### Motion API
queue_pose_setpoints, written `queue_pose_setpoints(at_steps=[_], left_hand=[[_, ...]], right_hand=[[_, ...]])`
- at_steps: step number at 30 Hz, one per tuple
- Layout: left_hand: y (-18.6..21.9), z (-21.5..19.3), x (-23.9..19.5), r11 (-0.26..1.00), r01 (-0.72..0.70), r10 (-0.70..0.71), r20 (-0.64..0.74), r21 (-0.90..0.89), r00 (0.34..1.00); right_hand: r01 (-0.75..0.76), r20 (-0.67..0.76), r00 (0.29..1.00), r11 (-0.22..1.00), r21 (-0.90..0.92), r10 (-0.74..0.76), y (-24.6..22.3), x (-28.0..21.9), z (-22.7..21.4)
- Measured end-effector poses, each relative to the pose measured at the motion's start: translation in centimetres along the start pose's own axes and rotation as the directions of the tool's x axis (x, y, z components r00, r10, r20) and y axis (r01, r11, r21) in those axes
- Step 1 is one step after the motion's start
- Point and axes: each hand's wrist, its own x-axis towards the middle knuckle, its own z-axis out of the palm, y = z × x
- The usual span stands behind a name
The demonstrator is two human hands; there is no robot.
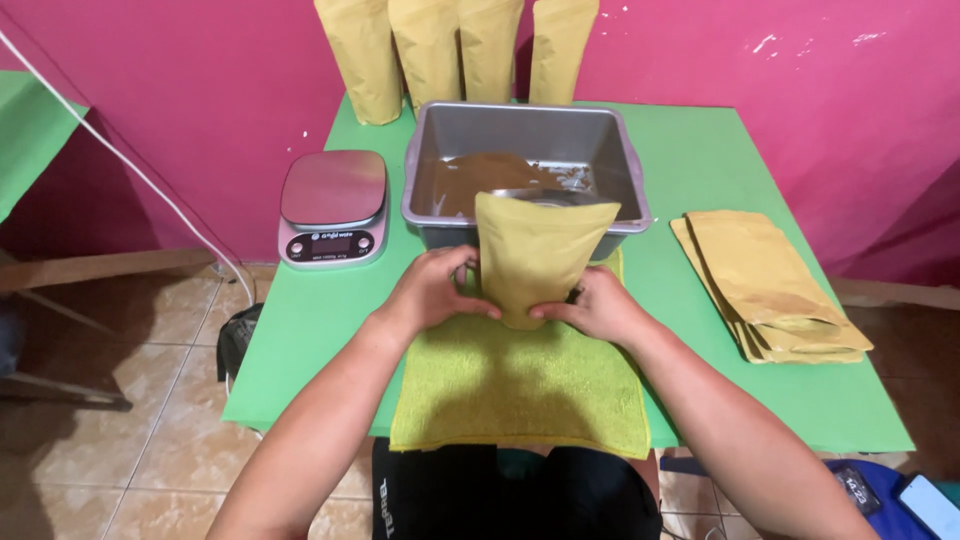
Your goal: The person is settling coffee powder inside paper bags by repeatedly tapping them against a towel-covered table.
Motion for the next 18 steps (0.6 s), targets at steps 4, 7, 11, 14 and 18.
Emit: queue_pose_setpoints(at_steps=[4,7,11,14,18], left_hand=[[-0.2,0.1,0.4,0.999,0.029,-0.029,0.014,0.02,0.999],[0.0,0.1,0.2,0.997,0.066,-0.067,0.03,0.025,0.997],[-0.4,0.1,0.0,0.995,0.079,-0.081,0.031,0.055,0.996],[0.4,-0.2,0.2,0.996,0.078,-0.079,0.033,0.033,0.996],[-0.5,0.3,0.0,0.992,0.115,-0.117,0.039,0.043,0.992]], right_hand=[[0.037,-0.046,0.998,0.999,-0.019,-0.037,0.1,0.1,0.2],[0.053,-0.037,0.998,0.998,-0.021,-0.054,-0.2,-0.1,0.2],[0.074,-0.043,0.996,0.997,-0.015,-0.074,-0.1,0.1,0.3],[0.113,-0.058,0.992,0.993,-0.041,-0.115,0.7,0.0,0.3],[0.078,-0.04,0.996,0.997,-0.008,-0.078,-0.3,-0.1,0.3]])
